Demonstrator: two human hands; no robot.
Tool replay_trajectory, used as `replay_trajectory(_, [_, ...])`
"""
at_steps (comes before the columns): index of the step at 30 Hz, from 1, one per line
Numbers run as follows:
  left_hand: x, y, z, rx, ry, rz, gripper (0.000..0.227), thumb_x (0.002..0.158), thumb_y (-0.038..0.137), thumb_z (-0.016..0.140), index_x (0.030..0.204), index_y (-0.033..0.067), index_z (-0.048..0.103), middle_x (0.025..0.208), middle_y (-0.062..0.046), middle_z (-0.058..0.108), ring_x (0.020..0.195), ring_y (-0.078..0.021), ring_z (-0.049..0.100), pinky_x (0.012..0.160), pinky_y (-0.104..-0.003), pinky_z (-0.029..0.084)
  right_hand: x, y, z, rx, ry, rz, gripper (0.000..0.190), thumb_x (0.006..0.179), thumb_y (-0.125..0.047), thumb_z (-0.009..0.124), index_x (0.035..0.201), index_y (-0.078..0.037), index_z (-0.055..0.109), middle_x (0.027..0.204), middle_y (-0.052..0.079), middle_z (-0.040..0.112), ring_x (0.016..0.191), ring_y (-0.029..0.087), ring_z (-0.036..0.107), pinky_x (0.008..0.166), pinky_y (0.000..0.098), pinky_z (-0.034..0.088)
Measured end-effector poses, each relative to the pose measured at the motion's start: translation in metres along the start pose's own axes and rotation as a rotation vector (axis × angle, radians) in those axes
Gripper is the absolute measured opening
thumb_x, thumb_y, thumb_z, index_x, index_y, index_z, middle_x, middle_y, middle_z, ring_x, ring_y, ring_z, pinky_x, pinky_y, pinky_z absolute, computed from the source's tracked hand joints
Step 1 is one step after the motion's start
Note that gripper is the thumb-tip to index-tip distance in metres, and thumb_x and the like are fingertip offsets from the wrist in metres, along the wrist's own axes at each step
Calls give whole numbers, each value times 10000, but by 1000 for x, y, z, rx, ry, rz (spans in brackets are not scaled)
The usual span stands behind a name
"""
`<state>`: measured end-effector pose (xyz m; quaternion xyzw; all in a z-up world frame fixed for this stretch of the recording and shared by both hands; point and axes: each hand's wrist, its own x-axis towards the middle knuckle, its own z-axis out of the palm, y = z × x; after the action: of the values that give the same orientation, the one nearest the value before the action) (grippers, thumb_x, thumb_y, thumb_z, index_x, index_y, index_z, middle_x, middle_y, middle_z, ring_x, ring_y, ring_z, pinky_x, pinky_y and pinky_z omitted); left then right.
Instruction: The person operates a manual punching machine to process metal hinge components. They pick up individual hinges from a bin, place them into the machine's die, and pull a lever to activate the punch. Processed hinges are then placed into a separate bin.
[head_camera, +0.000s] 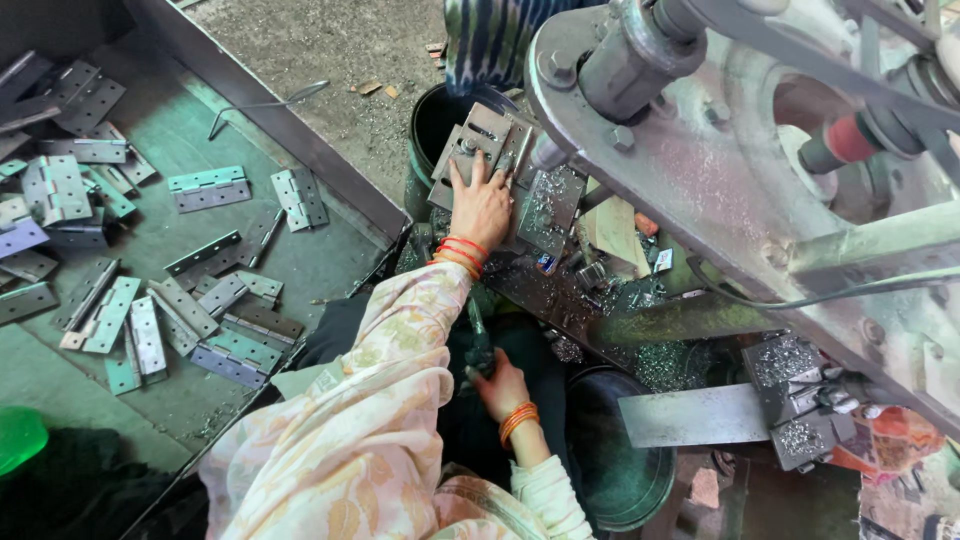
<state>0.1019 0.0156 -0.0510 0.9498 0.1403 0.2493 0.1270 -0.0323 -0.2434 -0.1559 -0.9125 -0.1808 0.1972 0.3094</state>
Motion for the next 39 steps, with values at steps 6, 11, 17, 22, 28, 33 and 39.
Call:
replay_trajectory(6, [14,-8,4,-7,9,12,388,995,256,492,1279,98,704,1383,-45,614,1479,-377,319,1159,-769,129,5,1,29,35,79,-7,516,817,-344,777,1238,-106,597,989,201,762,955,398,742,765,477,591])
replay_trajectory(11, [9,-1,7,16,-37,-3,381,1025,246,480,1298,101,702,1378,-43,613,1518,-369,300,1178,-762,114,2,17,39,-29,1,110,587,844,-407,743,1341,-171,539,1029,229,747,1008,453,696,810,524,565])
replay_trajectory(17, [4,-2,8,14,15,1,402,1018,262,471,1315,116,699,1431,-46,586,1514,-375,267,1182,-769,85,0,15,47,-101,-49,187,615,832,-443,717,1350,-194,496,1070,214,758,1032,448,703,839,530,560])
replay_trajectory(22, [13,-7,0,34,-82,-1,394,996,284,477,1263,110,708,1482,-25,562,1527,-361,253,1165,-762,76,19,20,51,-140,-142,254,664,857,-449,718,1388,-188,417,1135,242,714,1087,467,662,878,533,534])
replay_trajectory(28, [13,-6,-6,13,33,37,409,947,278,504,1244,104,726,1405,-46,594,1473,-365,309,1154,-765,80,17,16,33,-94,-111,74,605,862,-425,744,1296,-97,480,1083,259,732,1064,463,683,870,514,563])
replay_trajectory(33, [-2,0,-17,54,-8,78,313,942,272,546,1036,94,785,1219,-55,677,1396,-351,416,1167,-758,102,3,-20,-22,-135,-93,117,649,845,-447,747,1310,-48,531,1024,263,740,1020,433,718,872,482,576])
replay_trajectory(39, [-47,4,-63,77,-169,147,209,920,218,594,871,120,772,957,-40,699,1252,-327,501,1193,-733,163,-2,-61,-43,-129,-99,63,569,844,-436,759,1217,-32,611,1071,243,741,1064,422,699,914,458,558])
